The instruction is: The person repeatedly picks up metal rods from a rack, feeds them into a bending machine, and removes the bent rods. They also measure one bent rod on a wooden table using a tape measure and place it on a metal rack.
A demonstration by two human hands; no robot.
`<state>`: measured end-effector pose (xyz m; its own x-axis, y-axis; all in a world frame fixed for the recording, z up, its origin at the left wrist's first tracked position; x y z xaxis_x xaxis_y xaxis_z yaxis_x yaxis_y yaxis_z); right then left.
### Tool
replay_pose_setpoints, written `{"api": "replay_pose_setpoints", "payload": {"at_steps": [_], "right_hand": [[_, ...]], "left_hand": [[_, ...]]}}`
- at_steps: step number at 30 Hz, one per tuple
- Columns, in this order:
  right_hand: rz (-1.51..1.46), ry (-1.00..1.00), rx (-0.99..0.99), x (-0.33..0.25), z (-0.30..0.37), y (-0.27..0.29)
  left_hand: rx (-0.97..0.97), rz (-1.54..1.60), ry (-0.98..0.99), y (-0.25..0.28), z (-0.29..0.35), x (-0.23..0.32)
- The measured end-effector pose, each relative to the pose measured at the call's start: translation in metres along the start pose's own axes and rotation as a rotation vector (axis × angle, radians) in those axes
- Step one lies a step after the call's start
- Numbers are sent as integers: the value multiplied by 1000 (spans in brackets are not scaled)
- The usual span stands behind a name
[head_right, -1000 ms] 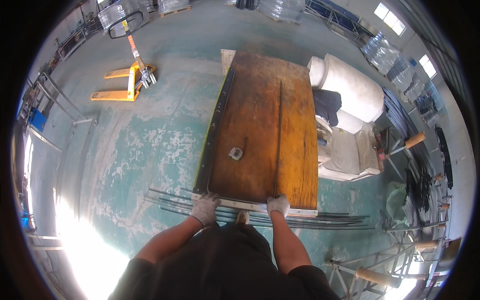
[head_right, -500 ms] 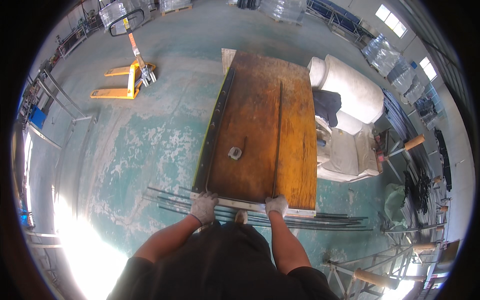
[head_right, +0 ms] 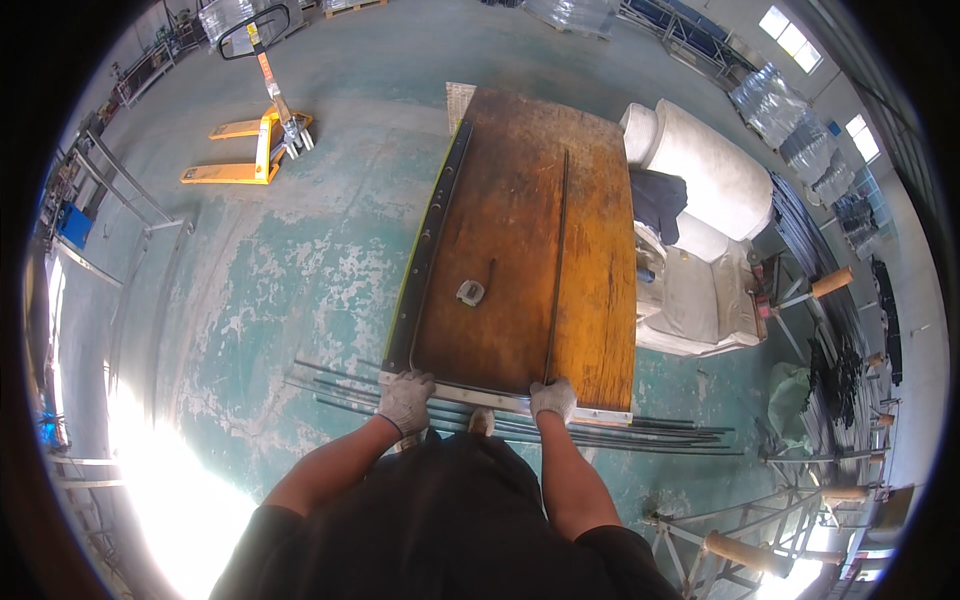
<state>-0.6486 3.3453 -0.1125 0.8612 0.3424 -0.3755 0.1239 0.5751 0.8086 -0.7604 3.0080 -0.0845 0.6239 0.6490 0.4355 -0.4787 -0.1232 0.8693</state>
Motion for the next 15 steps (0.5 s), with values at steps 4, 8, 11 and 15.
{"api": "replay_pose_setpoints", "payload": {"at_steps": [4, 8, 11, 15], "right_hand": [[-9, -12, -3, -1, 2, 2], [17, -22, -18, -3, 0, -1], [33, -45, -21, -6, -4, 0], [-134, 12, -116, -20, 7, 24]], "left_hand": [[-10, -1, 17, -1, 0, 0], [-34, -51, -2, 0, 0, 3], [-56, -34, 20, 4, 0, 4], [-110, 304, 219, 18, 0, -5]]}}
Point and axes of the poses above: each hand's wrist, its own z-axis away from the middle knuckle, its own y-axis out of the back of the hand, x = y × z, the point moved 7 cm from there along -z, towards the middle knuckle, and after that the axes turned 10 degrees about -x, right-handed, at the moved point
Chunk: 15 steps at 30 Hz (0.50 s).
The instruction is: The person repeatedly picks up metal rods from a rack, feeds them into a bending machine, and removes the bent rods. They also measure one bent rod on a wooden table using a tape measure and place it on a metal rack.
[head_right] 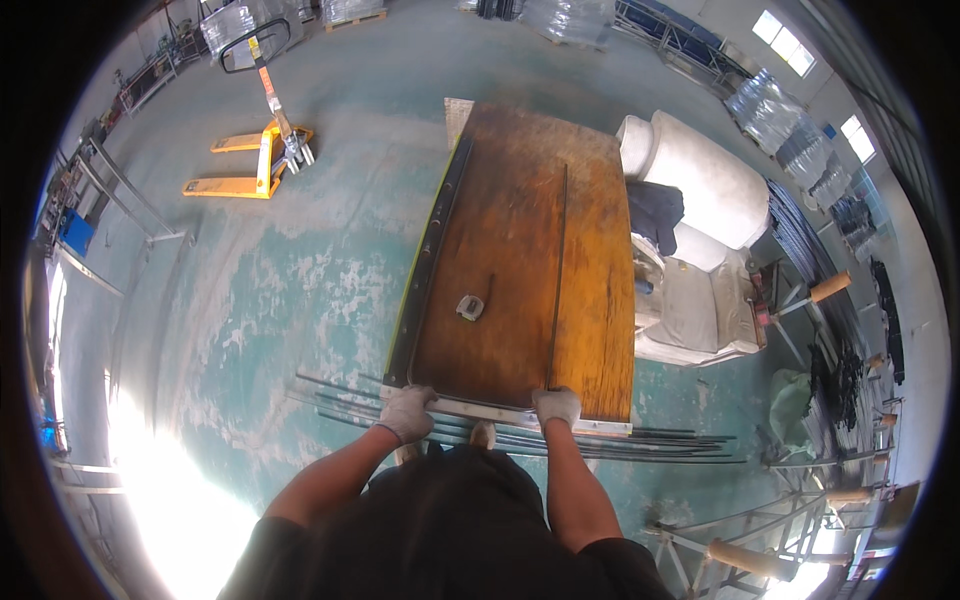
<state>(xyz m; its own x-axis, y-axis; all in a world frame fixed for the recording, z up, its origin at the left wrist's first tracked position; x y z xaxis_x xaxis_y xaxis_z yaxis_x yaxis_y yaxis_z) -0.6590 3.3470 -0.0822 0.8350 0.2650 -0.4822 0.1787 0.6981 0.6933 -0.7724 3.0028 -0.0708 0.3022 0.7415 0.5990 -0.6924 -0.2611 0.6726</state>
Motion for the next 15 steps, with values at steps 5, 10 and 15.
{"api": "replay_pose_setpoints", "payload": {"at_steps": [5, 10, 15], "right_hand": [[-559, 446, -246, -78, 92, 49], [-338, 864, -376, -185, 188, 34], [-550, 791, -355, -169, 173, -3]], "left_hand": [[-33, 453, -19, 46, 0, 39], [-175, 1320, -297, 123, 3, 139], [-83, 1397, -419, 204, 49, 175]]}}
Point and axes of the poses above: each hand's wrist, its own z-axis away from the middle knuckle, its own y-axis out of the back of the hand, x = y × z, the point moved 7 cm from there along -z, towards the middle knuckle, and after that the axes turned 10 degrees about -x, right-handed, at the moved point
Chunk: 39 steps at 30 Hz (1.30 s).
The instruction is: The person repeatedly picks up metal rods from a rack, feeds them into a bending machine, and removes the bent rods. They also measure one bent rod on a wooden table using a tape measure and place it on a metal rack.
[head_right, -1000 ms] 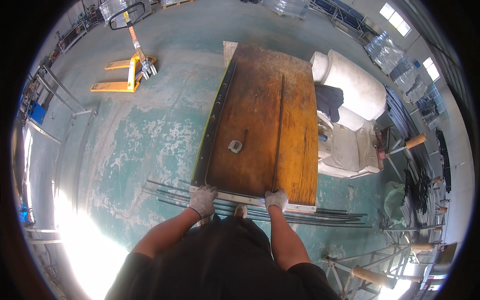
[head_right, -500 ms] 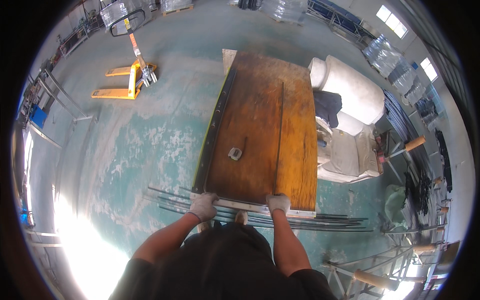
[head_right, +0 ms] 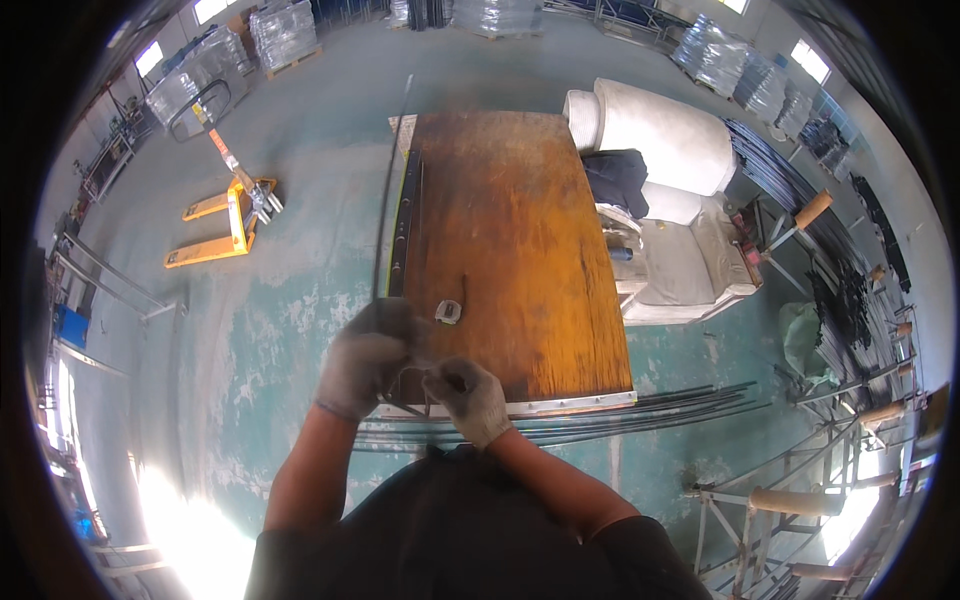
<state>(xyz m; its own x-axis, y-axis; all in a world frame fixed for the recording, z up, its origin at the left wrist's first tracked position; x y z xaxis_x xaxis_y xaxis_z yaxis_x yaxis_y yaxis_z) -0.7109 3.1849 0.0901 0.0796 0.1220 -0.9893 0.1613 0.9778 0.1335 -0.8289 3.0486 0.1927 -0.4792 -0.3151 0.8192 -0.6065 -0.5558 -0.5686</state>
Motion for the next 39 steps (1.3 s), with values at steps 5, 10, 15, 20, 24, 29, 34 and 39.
{"api": "replay_pose_setpoints", "payload": {"at_steps": [5, 10, 15, 20, 24, 29, 34, 39], "right_hand": [[-321, -499, -128, 150, -22, -25], [406, -439, -111, 227, -31, 23], [193, -432, 618, 239, -2, 129], [351, -504, 671, 238, 9, 148], [672, -497, 506, 230, 5, 154], [959, -421, 280, 216, 12, 151], [767, -494, 289, 216, 25, 148], [650, -592, 278, 224, 19, 149]], "left_hand": [[-116, 447, -127, -7, 29, 14], [48, 145, -59, 34, 40, -10], [388, -296, 283, 130, 28, -109], [514, -932, 365, 177, 16, -193], [428, -1399, 401, 169, 14, -213], [94, -1688, 280, 136, 15, -236], [-47, -1861, 141, 132, 25, -243], [-91, -1877, 140, 141, 19, -232]]}}
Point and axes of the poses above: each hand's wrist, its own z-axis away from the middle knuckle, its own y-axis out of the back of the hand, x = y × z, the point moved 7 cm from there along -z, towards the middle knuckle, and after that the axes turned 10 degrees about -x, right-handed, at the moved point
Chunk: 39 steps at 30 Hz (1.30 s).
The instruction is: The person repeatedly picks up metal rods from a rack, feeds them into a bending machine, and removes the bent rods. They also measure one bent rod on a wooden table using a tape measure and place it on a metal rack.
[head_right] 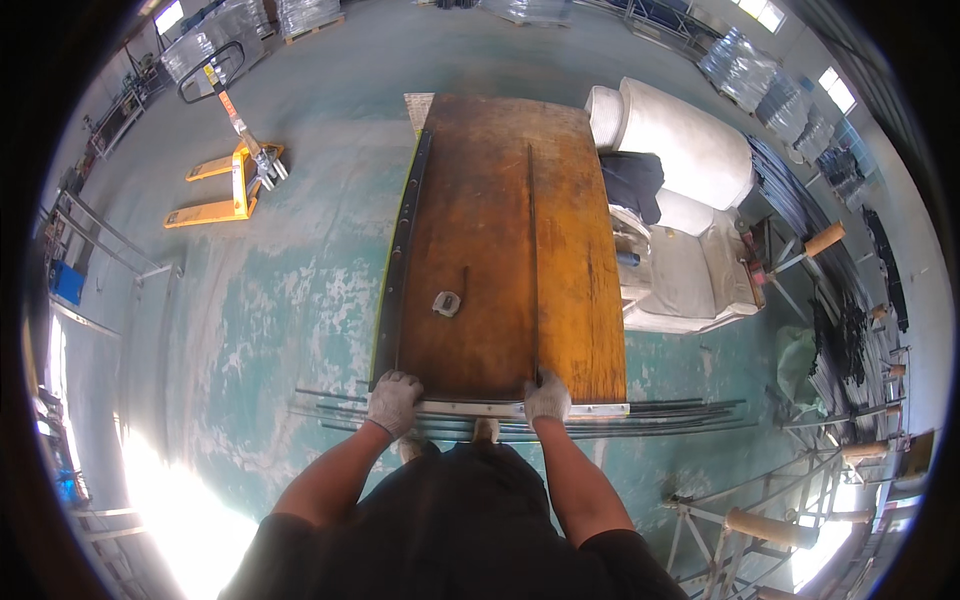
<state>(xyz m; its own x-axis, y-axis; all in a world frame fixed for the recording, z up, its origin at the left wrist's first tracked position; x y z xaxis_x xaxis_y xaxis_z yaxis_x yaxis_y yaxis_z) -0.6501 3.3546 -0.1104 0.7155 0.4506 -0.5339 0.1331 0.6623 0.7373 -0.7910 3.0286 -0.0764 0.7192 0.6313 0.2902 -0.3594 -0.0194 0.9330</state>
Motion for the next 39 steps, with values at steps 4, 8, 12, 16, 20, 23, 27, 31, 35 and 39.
{"api": "replay_pose_setpoints", "payload": {"at_steps": [4, 8, 12, 16, 20, 23, 27, 31, 35, 39], "right_hand": [[67, 42, 47, -4, -8, 1], [164, -2, 17, 1, -5, -3], [152, -55, -14, 4, 2, -3], [125, -74, -47, 3, 5, 0], [106, -105, -53, 4, 4, 1], [137, -107, -71, 3, 2, -3], [168, -102, -78, -1, 1, -7], [135, -101, -61, -4, 6, -2], [40, -192, -34, 0, 9, 2], [46, -231, 14, 7, 4, 3]], "left_hand": [[81, 27, 81, 12, -16, -7], [50, 24, 108, 7, -19, -7], [-9, 35, 124, -10, 0, 0], [86, 78, 84, -14, 20, 9], [80, 71, 74, -18, 23, 8], [72, 83, 79, -17, 24, 5], [59, 75, 79, -15, 26, 6], [63, 86, 80, -11, 27, 8], [22, 101, 79, -11, 26, 9], [45, 109, 49, -11, 25, 15]]}}
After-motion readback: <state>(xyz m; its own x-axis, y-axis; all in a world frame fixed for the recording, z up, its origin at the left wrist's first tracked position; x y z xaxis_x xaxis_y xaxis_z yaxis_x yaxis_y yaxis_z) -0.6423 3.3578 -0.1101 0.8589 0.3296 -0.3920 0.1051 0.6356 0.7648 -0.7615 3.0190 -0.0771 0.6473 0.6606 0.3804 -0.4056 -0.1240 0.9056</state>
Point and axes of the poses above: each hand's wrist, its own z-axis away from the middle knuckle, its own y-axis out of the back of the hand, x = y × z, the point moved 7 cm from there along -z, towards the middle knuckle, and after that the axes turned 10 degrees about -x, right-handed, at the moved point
